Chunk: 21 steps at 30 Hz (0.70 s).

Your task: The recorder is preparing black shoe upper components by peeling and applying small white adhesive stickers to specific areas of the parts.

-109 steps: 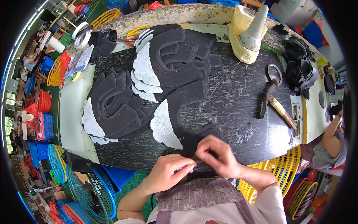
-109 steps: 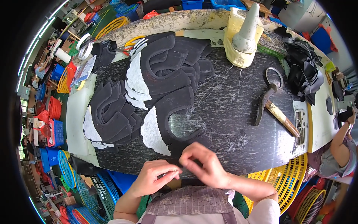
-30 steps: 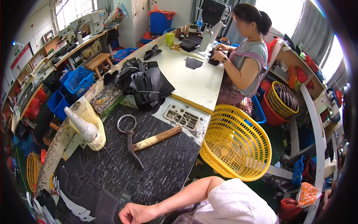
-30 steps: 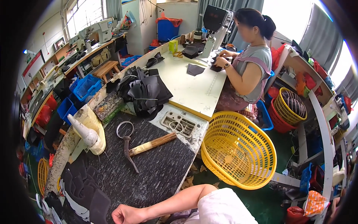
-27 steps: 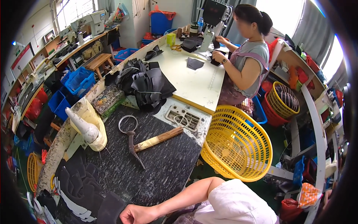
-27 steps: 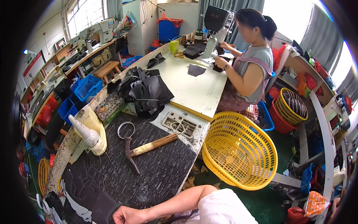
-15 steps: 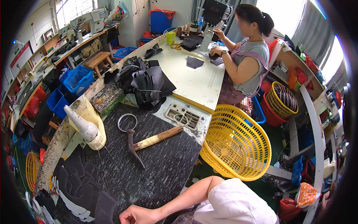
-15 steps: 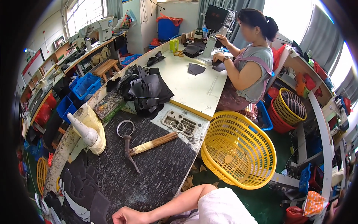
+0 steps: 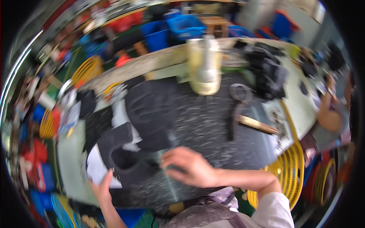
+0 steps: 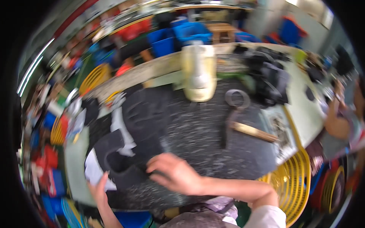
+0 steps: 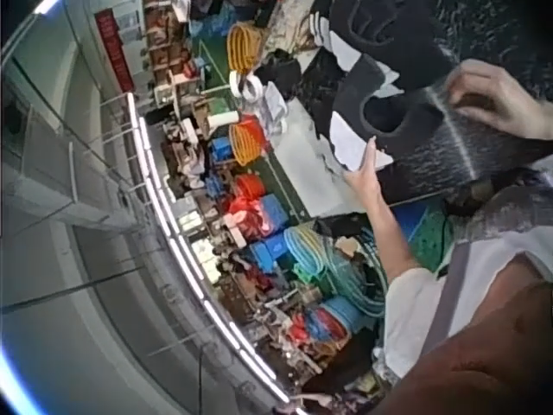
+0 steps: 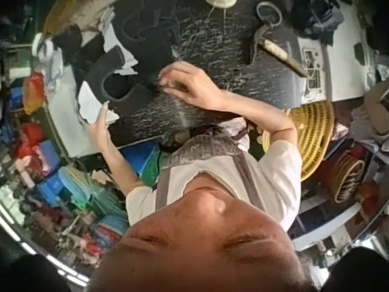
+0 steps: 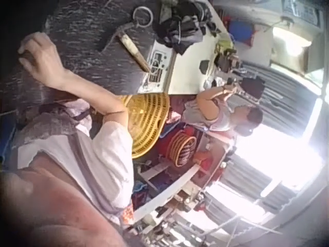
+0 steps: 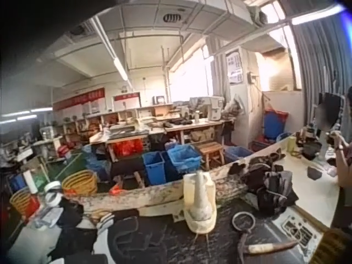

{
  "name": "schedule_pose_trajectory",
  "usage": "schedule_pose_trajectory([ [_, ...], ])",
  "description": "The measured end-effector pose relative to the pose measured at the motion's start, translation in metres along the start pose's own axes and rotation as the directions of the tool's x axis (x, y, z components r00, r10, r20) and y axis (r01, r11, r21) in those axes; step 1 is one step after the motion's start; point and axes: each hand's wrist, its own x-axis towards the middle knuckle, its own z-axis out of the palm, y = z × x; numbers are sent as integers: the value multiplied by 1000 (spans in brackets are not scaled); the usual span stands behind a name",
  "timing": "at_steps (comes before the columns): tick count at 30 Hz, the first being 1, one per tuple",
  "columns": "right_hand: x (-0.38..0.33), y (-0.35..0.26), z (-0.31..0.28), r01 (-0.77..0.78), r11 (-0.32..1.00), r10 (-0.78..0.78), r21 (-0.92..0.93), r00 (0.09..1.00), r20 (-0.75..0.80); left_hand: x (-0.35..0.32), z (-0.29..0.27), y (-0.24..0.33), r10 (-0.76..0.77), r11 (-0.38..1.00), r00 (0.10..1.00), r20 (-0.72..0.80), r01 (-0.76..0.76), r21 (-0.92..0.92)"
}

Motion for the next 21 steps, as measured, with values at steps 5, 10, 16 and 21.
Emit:
schedule_pose_trajectory([
  [5,56,34,25,198,890,-133,-411,974,182,49,-53,-10,421,804,907,-1,-373,463],
  [10,86,84,42,288,848,-216,-445,954,207,-5,-40,5,283,958,959,16,-281,-62],
  [16,96,76,36,120,936,-68,-331,984,166,-43,16,15,251,942,794,554,-68,-329],
  [21,87,75,27,370,831,-258,-416,918,300,-59,26,13,239,926,713,659,36,-376],
])
